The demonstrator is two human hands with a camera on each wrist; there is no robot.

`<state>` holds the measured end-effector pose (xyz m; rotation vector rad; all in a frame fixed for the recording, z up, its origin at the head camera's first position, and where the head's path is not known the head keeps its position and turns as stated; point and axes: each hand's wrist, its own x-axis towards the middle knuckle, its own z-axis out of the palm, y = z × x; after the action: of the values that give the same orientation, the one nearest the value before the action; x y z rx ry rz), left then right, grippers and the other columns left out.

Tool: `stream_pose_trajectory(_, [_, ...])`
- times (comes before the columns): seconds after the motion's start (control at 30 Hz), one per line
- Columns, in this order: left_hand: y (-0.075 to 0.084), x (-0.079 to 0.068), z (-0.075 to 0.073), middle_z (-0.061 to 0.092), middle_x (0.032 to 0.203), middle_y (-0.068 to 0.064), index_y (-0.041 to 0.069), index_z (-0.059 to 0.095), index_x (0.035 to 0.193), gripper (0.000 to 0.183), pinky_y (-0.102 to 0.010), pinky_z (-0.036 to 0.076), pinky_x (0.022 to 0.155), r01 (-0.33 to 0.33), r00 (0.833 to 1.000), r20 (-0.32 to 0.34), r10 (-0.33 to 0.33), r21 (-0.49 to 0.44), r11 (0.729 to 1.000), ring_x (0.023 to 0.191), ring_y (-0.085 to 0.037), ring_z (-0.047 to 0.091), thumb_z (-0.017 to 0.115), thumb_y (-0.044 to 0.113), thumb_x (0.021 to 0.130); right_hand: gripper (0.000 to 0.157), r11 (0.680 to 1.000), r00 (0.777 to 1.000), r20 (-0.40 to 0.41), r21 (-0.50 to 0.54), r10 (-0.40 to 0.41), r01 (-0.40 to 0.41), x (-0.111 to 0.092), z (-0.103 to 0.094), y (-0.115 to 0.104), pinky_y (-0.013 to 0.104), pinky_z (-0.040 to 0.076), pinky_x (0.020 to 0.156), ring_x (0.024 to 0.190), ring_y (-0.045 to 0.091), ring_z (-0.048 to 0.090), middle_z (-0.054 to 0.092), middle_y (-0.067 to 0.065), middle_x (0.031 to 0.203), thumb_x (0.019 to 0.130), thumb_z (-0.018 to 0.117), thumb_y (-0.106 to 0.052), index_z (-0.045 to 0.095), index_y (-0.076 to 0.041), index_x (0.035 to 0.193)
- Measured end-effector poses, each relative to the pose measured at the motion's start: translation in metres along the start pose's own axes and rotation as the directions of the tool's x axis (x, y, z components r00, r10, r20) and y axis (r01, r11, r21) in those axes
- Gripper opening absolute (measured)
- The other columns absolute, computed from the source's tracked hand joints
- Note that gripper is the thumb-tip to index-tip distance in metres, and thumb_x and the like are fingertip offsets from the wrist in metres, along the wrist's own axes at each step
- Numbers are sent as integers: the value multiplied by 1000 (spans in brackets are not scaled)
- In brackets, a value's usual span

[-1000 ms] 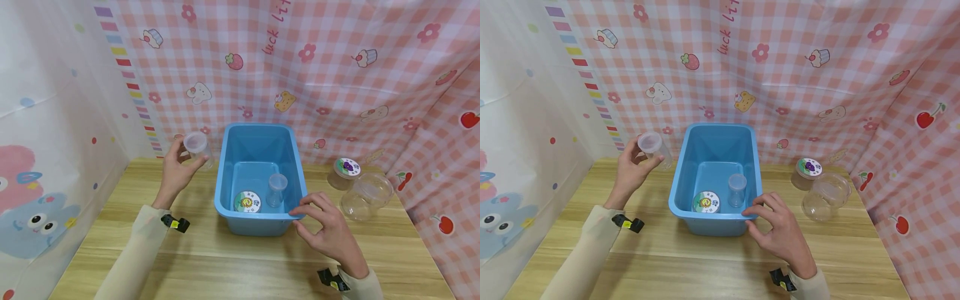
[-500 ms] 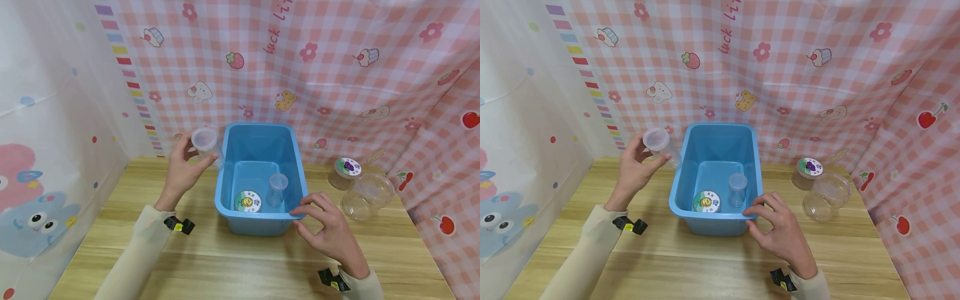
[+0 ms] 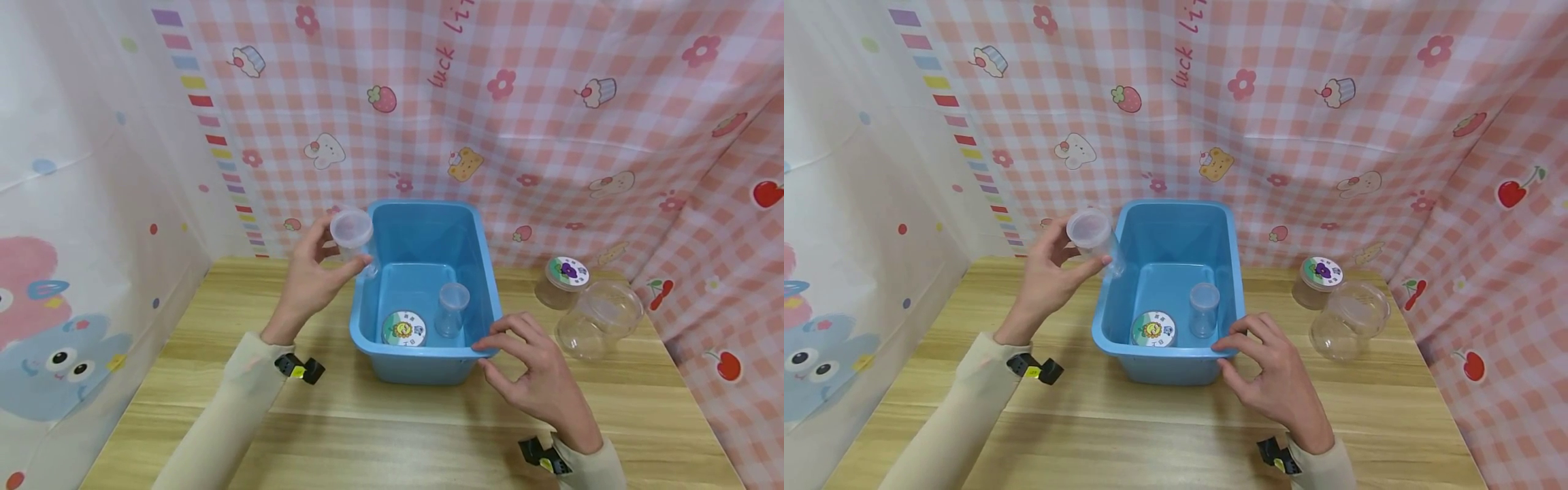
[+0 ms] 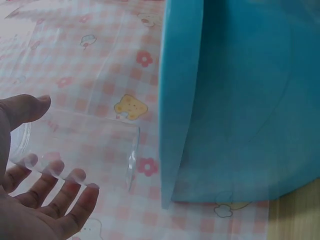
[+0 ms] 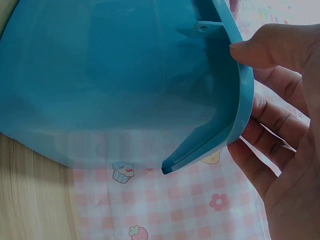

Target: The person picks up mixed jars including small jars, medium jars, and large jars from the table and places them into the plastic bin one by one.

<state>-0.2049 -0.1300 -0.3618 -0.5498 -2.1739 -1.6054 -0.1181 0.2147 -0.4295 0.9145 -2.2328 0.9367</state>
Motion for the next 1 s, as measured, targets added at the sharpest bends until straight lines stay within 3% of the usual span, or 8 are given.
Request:
stream_pose_trajectory(0.43, [1, -1, 16, 64, 135, -6, 18, 54, 144, 69, -46, 55, 101, 56, 995, 78, -59, 41, 998, 119, -23, 63, 87, 18, 83, 31, 1000, 1000, -4, 10, -2, 2, 0, 1, 2, 13, 45, 93, 101, 12, 56, 66, -7, 102, 71, 86, -8, 78, -25, 96])
stream_pose_trajectory(0.53, [-2, 0, 19, 64, 135, -5, 18, 55, 143, 69, -47, 55, 100, 49, 995, 84, -52, 34, 998, 120, -22, 63, 87, 18, 83, 24, 1000, 1000, -5, 18, -4, 4, -1, 1, 2, 14, 45, 93, 101, 13, 55, 65, -7, 102, 77, 84, -13, 78, -25, 97])
stream_pose_trajectory(0.63, [-6, 1, 21, 63, 136, -4, 17, 55, 143, 68, -47, 55, 102, 43, 995, 92, -45, 23, 999, 122, -22, 63, 88, 17, 83, 10, 1000, 1000, -10, 20, -7, 7, -1, 2, 3, 14, 46, 92, 101, 13, 55, 65, -8, 102, 88, 79, -28, 78, -25, 97])
stream_pose_trajectory(0.73, [-10, 0, 22, 62, 138, -5, 17, 53, 144, 72, -46, 55, 104, 46, 993, 107, -48, 29, 999, 124, -22, 62, 89, 17, 81, 11, 1000, 1000, -13, 21, -13, 13, -1, 3, 3, 14, 46, 93, 101, 13, 55, 65, -7, 103, 92, 75, -34, 78, -25, 98])
stream_pose_trajectory(0.8, [-12, -1, 22, 61, 139, -6, 18, 52, 145, 75, -45, 54, 106, 50, 991, 121, -55, 39, 998, 126, -23, 60, 90, 17, 80, 10, 1000, 1000, -15, 24, -19, 20, 0, 3, 3, 14, 45, 93, 101, 13, 55, 65, -6, 103, 88, 79, -27, 78, -24, 97])
stream_pose_trajectory(0.9, [-14, -2, 22, 61, 140, -8, 18, 50, 147, 78, -45, 54, 107, 46, 990, 134, -52, 50, 998, 128, -24, 59, 90, 17, 80, 21, 999, 999, -22, 32, -30, 31, 1, 2, 3, 14, 45, 93, 100, 14, 56, 66, -5, 102, 78, 82, -14, 79, -22, 96])
stream_pose_trajectory(1.0, [-14, -2, 22, 61, 141, -9, 18, 49, 148, 78, -46, 54, 108, 39, 991, 130, -44, 44, 998, 130, -26, 59, 89, 17, 81, 25, 999, 999, -28, 33, -35, 36, 1, 3, 3, 14, 45, 93, 100, 14, 56, 66, -4, 101, 74, 83, -10, 79, -21, 95])
